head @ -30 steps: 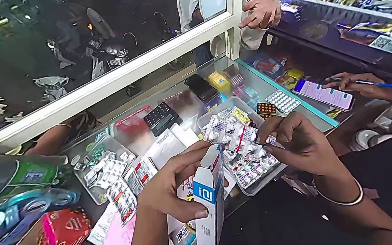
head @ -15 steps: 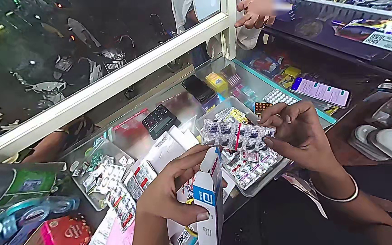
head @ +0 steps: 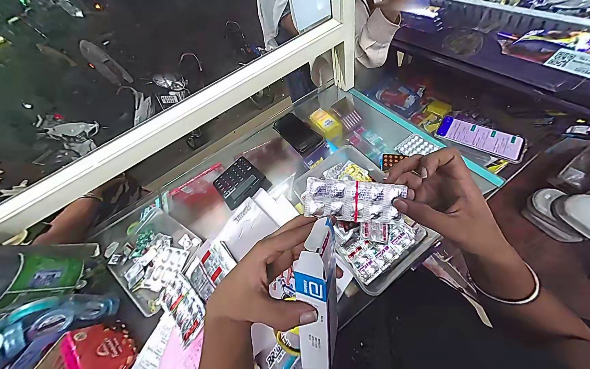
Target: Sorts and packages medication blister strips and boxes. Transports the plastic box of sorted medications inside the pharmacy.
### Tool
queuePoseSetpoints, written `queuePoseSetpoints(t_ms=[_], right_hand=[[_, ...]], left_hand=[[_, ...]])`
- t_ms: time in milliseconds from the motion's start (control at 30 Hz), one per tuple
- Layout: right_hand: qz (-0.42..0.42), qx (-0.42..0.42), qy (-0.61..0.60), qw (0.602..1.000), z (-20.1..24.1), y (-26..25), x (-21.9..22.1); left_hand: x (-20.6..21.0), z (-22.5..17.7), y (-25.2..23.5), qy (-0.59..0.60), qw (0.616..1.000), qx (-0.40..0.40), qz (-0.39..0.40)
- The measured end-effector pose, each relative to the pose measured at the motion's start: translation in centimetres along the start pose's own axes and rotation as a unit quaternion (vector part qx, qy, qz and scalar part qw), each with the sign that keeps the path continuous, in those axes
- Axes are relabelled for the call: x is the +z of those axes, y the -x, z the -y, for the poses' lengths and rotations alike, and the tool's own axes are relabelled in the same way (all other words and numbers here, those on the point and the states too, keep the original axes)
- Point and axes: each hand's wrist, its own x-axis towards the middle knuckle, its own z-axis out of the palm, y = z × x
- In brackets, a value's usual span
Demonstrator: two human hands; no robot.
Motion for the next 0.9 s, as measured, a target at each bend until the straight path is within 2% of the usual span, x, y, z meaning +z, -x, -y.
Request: queuePoseSetpoints(t_ms=[633,900], right_hand=[[0.0,0.011,0.008,1.0,0.06,0.23,-0.05],[0.003,-0.009,0.053,0.999,0.3,-0.02,0.46]], left_hand=[[0.02,0.11,-0.04,0.009,1.0,-0.014,0.004],[0.48,0.55,-0.49,-0.015,1.0,-0.015,0.015]])
